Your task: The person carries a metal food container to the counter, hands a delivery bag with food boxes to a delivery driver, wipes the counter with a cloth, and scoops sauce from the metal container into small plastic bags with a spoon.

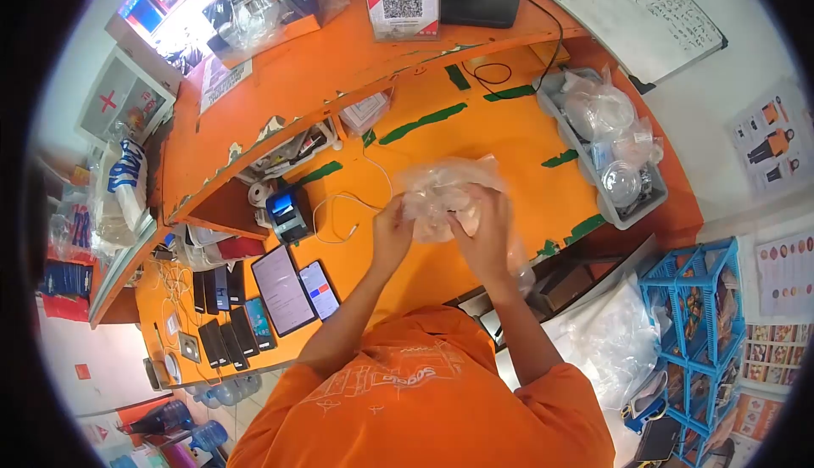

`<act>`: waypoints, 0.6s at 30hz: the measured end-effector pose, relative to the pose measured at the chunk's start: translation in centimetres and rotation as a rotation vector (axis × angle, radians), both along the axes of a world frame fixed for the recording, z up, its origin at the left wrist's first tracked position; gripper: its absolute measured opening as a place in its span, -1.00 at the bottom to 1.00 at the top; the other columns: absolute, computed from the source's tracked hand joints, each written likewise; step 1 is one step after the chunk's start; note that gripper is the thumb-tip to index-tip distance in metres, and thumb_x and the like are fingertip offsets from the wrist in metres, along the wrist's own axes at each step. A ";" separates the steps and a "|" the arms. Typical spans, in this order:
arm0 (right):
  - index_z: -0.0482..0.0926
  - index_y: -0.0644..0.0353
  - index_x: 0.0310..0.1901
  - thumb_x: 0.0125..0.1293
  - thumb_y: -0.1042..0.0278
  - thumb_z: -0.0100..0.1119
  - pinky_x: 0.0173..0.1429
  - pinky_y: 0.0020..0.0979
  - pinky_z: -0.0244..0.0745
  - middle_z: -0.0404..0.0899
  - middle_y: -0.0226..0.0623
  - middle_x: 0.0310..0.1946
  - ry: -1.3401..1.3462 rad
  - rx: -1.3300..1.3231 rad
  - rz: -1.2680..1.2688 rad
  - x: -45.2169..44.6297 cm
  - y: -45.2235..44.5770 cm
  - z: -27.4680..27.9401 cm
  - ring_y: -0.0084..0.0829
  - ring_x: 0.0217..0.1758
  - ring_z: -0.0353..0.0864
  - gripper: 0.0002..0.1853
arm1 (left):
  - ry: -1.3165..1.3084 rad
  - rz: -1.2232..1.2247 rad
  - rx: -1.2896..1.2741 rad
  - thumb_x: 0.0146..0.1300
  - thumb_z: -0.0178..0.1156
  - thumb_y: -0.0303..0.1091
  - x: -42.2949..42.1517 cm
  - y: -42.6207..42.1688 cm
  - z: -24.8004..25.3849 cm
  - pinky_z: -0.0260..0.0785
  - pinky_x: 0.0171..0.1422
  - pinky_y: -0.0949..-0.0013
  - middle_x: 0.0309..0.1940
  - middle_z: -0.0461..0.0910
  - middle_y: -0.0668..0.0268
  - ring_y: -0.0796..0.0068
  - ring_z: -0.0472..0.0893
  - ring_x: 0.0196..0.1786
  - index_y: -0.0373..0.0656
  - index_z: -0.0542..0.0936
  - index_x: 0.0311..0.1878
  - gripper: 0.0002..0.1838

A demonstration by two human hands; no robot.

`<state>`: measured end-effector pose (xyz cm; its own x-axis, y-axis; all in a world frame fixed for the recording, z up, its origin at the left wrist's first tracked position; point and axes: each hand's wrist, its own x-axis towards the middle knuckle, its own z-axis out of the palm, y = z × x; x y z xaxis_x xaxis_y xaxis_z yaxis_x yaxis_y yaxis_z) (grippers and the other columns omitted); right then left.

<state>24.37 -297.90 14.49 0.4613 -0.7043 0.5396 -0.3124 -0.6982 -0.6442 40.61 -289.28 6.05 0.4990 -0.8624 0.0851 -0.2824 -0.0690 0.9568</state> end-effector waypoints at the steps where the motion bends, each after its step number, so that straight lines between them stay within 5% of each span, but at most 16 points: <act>1: 0.45 0.23 0.13 0.04 0.51 0.41 0.18 -0.17 0.36 0.42 -0.04 0.03 0.101 0.029 -0.175 -1.2 0.0 -1.5 -0.03 0.15 0.40 -0.43 | 0.009 0.028 -0.112 0.12 0.15 -0.63 0.2 -0.2 0.0 0.49 0.01 0.34 -0.11 0.64 0.06 0.27 0.65 -0.08 -0.25 0.52 0.13 -0.56; 8: 0.56 0.06 0.01 0.13 0.42 0.32 -0.10 -0.17 0.52 0.51 -0.12 -0.16 0.483 0.094 -0.424 -8.9 -5.0 -4.0 -0.06 -0.22 0.60 -0.64 | -0.220 0.186 0.006 0.12 0.08 -0.71 4.3 3.0 4.7 0.50 0.00 0.33 -0.21 0.67 0.03 0.21 0.69 -0.11 -0.30 0.56 0.03 -0.63; 10: 0.58 0.14 -0.03 0.22 0.37 0.25 -0.35 -0.30 0.53 0.58 -0.18 -0.32 0.489 -0.039 -0.409 -10.9 -6.4 -3.8 -0.24 -0.40 0.66 -0.73 | -0.250 0.231 0.041 0.14 0.08 -0.71 5.3 4.1 5.7 0.50 0.04 0.33 -0.20 0.67 0.03 0.21 0.69 -0.10 -0.32 0.58 -0.02 -0.68; 11: 0.58 0.14 -0.03 0.22 0.37 0.25 -0.35 -0.30 0.53 0.58 -0.18 -0.32 0.483 -0.037 -0.412 -11.4 -7.0 -3.2 -0.24 -0.40 0.66 -0.73 | 0.124 0.191 0.023 0.17 0.04 -0.71 5.6 4.6 6.1 0.53 0.03 0.34 -0.17 0.68 0.08 0.32 0.70 -0.09 -0.31 0.59 -0.08 -0.73; 12: 0.57 0.17 -0.03 0.27 0.35 0.20 -0.44 -0.39 0.46 0.60 -0.20 -0.38 0.243 0.428 -0.240 -11.8 -7.5 -2.5 -0.36 -0.46 0.62 -0.74 | 0.499 0.147 0.004 0.20 0.00 -0.72 5.3 4.6 8.0 0.56 0.02 0.34 -0.15 0.69 0.12 0.43 0.70 -0.08 -0.30 0.61 -0.15 -0.75; 13: 0.56 0.20 -0.02 0.31 0.33 0.16 -0.53 -0.48 0.40 0.61 -0.22 -0.44 -0.010 0.878 -0.050 -12.0 -7.6 -2.0 -0.48 -0.53 0.59 -0.75 | 0.745 0.222 -0.008 0.31 -0.03 -0.55 4.4 4.6 10.0 0.59 0.06 0.24 -0.44 0.64 0.24 0.51 0.65 -0.40 -0.23 0.62 -0.25 -0.79; 14: 0.56 0.20 -0.02 0.31 0.33 0.16 -0.53 -0.48 0.40 0.61 -0.22 -0.44 -0.013 0.875 -0.043 -11.9 -7.4 -1.6 -0.48 -0.53 0.59 -0.75 | 0.741 0.225 -0.013 0.31 -0.03 -0.55 4.7 5.0 9.3 0.59 0.06 0.24 -0.44 0.64 0.24 0.51 0.65 -0.40 -0.23 0.62 -0.25 -0.79; 16: 0.53 0.22 0.03 0.39 0.29 0.05 -0.67 -0.65 0.17 0.61 -0.27 -0.44 -0.556 1.399 0.238 -11.3 -6.7 -1.1 -0.65 -0.68 0.42 -0.73 | 1.468 -0.187 -0.442 0.38 -0.08 -0.41 6.4 6.1 6.4 0.62 0.02 0.15 -0.70 0.39 0.40 0.57 0.38 -0.71 -0.22 0.61 -0.25 -0.75; 17: 0.49 0.21 0.07 0.42 0.27 -0.01 -0.73 -0.68 0.05 0.57 -0.27 -0.51 -0.702 1.575 0.271 -11.2 -6.8 -2.8 -0.65 -0.77 0.25 -0.71 | 1.534 0.096 -0.272 0.41 -0.11 -0.29 7.1 6.5 5.6 0.64 -0.16 0.22 -0.79 0.10 0.46 0.63 0.10 -0.81 -0.18 0.59 -0.18 -0.72; 18: 0.49 0.21 0.07 0.42 0.27 -0.01 -0.73 -0.68 0.05 0.57 -0.27 -0.51 -0.697 1.573 0.279 -11.4 -6.8 -4.2 -0.65 -0.77 0.25 -0.71 | 1.532 0.097 -0.281 0.41 -0.11 -0.29 8.2 6.8 4.8 0.64 -0.16 0.22 -0.79 0.10 0.46 0.63 0.10 -0.81 -0.18 0.59 -0.18 -0.72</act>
<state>12.93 -304.69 10.29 0.6483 -0.6540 -0.3898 0.3057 0.6925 -0.6534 48.77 -282.44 10.86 0.3082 -0.8672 -0.3912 0.9331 0.1954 0.3020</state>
